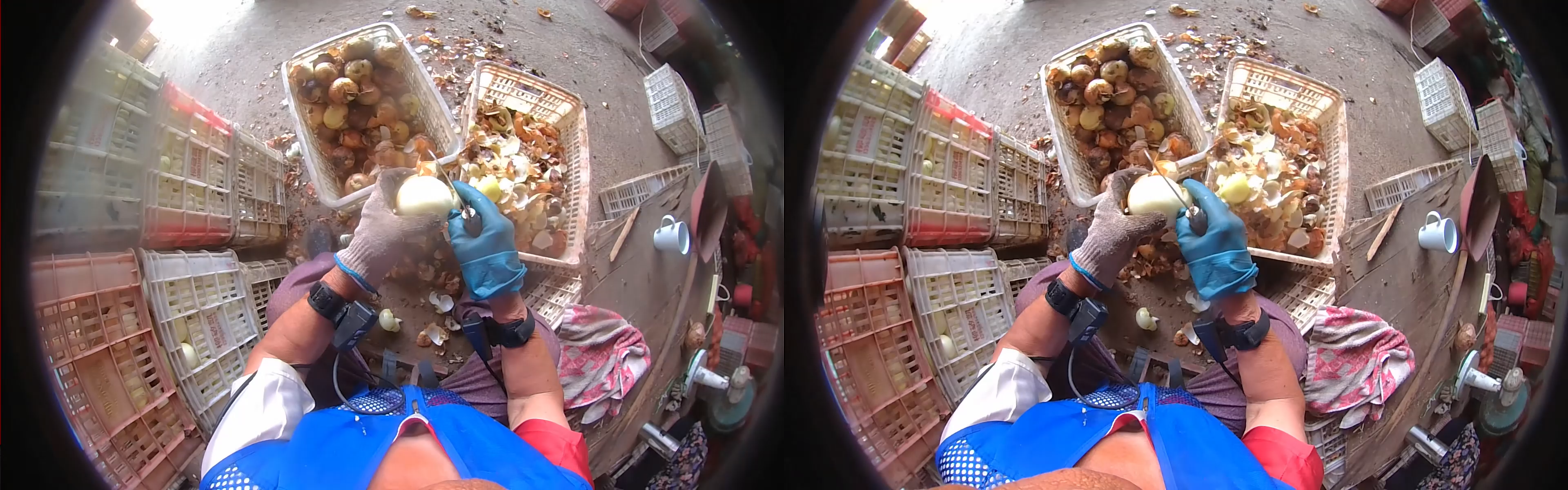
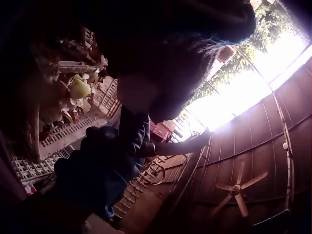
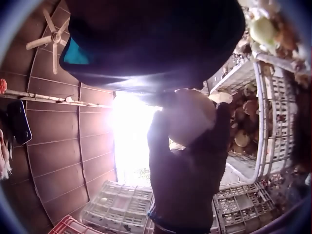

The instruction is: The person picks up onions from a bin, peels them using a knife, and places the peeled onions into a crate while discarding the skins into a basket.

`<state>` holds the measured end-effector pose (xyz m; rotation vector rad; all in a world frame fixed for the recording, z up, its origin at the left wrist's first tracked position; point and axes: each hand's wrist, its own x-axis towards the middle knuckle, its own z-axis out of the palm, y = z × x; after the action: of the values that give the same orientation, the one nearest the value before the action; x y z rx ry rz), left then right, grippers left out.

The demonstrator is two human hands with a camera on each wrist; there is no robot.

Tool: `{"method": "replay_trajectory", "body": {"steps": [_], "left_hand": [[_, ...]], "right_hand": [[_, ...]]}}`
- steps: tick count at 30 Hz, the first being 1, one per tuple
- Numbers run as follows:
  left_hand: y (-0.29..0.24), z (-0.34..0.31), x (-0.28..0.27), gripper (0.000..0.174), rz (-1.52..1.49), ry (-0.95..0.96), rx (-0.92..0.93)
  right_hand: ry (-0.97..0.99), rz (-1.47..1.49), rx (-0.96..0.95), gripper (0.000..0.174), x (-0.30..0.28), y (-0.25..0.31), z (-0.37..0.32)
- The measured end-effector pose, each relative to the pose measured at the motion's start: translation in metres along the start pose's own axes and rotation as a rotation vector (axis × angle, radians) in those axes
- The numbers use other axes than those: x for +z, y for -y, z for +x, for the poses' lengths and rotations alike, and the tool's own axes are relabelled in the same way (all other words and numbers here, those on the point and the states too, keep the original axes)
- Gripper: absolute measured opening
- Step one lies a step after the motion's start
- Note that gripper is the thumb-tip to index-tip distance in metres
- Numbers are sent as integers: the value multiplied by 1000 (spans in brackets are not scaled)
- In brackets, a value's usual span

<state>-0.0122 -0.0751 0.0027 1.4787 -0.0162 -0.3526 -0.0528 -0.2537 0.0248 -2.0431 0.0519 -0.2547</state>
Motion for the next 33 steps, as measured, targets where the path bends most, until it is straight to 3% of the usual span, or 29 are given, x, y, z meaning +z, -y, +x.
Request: {"method": "replay_trajectory", "body": {"steps": [3, 5, 9, 12, 15, 19, 20, 22, 24, 27, 28, 33], "left_hand": [[-6, -2, 2, 77, 136, 49, 39], [-18, -5, 0, 79, -158, 126, -57], [-19, -6, 0, 82, -451, 148, -150], [10, 5, 3, 85, -568, 187, -120], [22, 7, 7, 86, -509, 75, -160], [20, 9, 7, 89, -591, 135, -134], [18, 8, 6, 90, -604, 147, -128], [15, 6, 4, 92, -629, 170, -115], [12, 6, 0, 95, -604, 160, -118], [11, 10, -5, 99, -581, 142, -91], [11, 11, -6, 101, -578, 133, -77], [0, 8, -13, 106, -497, 62, -101]], "right_hand": [[-7, 140, 147, 34, -2, -6, 1], [10, 313, 320, 28, -5, -9, 2], [-130, 318, 128, 23, -2, -2, 4], [-12, 222, 200, 22, -1, 3, -3], [-39, 222, 163, 22, -4, 3, -4], [-178, 288, 232, 25, -20, 7, 0], [-244, 268, 164, 28, -22, -7, 3], [-173, 94, 240, 33, -38, -16, 9], [-85, -130, 145, 40, -43, -13, 12], [119, -315, 251, 38, -42, 13, 7], [79, -221, 100, 39, -34, -4, 1], [174, -379, -115, 54, -26, -3, -2]]}}
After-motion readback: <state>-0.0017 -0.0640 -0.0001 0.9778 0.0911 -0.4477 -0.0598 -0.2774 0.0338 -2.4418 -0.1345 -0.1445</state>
